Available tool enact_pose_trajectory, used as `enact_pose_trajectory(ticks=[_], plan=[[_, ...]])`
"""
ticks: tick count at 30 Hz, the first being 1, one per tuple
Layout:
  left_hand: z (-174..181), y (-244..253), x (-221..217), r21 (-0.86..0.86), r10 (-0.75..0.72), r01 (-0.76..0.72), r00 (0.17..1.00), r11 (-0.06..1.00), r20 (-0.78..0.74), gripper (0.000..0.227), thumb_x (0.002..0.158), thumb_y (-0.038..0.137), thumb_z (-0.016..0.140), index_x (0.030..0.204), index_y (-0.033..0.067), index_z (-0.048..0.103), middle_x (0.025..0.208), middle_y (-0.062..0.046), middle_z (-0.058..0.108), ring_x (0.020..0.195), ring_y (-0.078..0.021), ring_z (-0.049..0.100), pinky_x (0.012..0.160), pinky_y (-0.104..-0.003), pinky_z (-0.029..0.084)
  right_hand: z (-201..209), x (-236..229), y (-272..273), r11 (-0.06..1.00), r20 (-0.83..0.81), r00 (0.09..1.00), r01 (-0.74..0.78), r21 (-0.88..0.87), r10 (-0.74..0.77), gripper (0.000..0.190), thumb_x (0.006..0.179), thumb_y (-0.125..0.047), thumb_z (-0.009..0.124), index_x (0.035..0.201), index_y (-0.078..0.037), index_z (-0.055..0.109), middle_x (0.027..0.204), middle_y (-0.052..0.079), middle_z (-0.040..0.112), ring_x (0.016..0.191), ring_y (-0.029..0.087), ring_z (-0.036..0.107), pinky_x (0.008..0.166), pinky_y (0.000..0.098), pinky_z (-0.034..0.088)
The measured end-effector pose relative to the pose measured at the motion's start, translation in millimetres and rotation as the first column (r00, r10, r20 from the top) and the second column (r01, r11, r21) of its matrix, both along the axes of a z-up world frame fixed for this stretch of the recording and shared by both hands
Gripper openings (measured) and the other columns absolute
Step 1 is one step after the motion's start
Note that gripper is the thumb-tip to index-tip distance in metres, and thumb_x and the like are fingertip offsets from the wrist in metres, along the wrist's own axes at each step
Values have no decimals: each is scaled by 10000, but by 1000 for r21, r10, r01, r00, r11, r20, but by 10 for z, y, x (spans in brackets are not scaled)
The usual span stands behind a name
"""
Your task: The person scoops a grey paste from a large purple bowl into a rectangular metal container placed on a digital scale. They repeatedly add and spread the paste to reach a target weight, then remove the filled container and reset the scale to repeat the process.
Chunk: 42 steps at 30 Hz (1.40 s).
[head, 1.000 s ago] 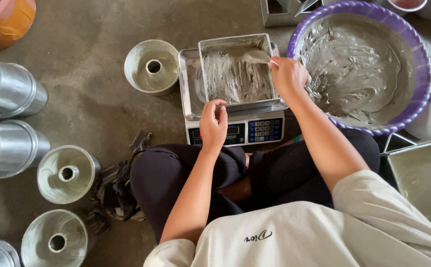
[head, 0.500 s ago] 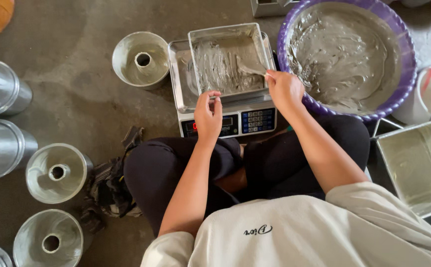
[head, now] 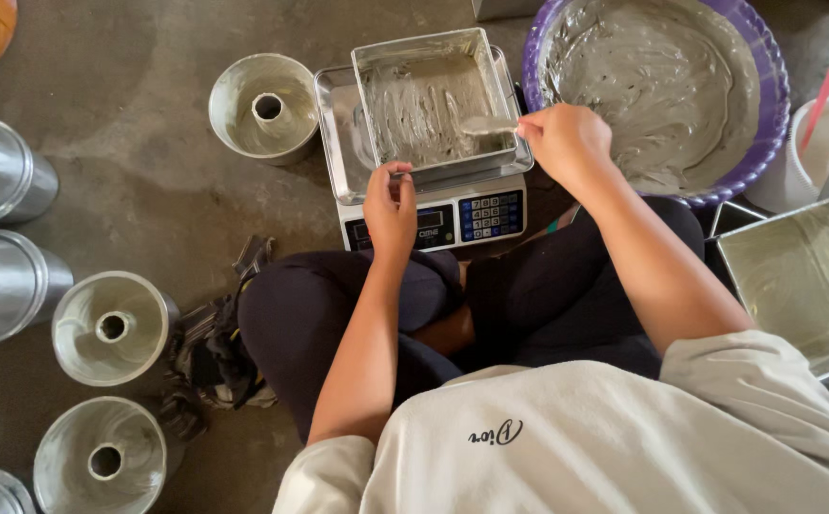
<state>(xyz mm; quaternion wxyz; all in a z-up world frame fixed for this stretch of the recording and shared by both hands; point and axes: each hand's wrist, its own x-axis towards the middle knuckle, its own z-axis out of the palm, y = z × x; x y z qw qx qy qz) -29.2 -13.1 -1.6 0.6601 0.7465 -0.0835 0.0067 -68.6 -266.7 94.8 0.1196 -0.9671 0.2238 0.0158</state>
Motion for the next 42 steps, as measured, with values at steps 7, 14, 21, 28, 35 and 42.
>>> enact_pose_trajectory(ticks=[7, 14, 21, 28, 35, 42], plan=[[19, 30, -7, -97, 8, 5, 990, 995, 141, 128, 994, 43, 607, 1114, 62, 648, 1034, -28, 692, 810, -103, 643, 697, -255, 523, -100, -17, 65, 1000, 54, 999, -2, -21, 3, 220, 1002, -387, 633, 1111, -304, 805, 921, 70, 764, 797, 300, 707, 726, 429, 529], [19, -2, -9, -82, 12, 0, 989, 997, 150, 122, 992, 40, 615, 1105, 58, 655, 1044, -27, 694, 801, -102, 626, 705, -256, 524, -181, -64, 18, 992, 111, 987, -105, -75, 113, 196, 993, -341, 671, 1061, -250, 830, 949, 93, 764, 873, 329, 711, 750, 450, 543], [23, 5, -24, -74, 33, -20, 983, 997, 182, 119, 984, 48, 617, 1099, 57, 644, 1044, -20, 693, 777, -104, 629, 678, -258, 521, -129, -110, 76, 1000, 95, 995, -21, -4, 21, 216, 979, -366, 672, 1113, -255, 800, 929, 94, 760, 800, 319, 714, 718, 441, 543], [58, 1, 59, -80, 77, -70, 993, 994, 92, 116, 999, 73, 634, 1107, 62, 674, 827, -24, 642, 718, -76, 581, 655, -246, 487, 413, -196, 15, 985, 492, 869, -126, 119, 52, 203, 1020, -322, 749, 1173, -200, 802, 942, 109, 771, 780, 252, 733, 719, 385, 554], [203, 178, 178, -66, 144, -141, 989, 988, 35, 118, 999, 102, 624, 1098, 67, 676, 738, -11, 630, 662, -71, 550, 628, -235, 457, 679, -244, 84, 935, 675, 737, -253, 247, 21, 215, 1002, -170, 787, 1210, -116, 783, 1095, 147, 767, 968, 219, 776, 844, 315, 574], [85, 299, 396, 64, 211, -229, 953, 971, 217, 170, 960, 116, 650, 1117, 52, 642, 1035, -87, 714, 804, -150, 697, 761, -302, 546, 554, -269, 139, 911, 697, 716, -307, 277, 30, 227, 1004, -158, 768, 1226, -108, 770, 1149, 142, 762, 1061, 240, 762, 914, 312, 570]])
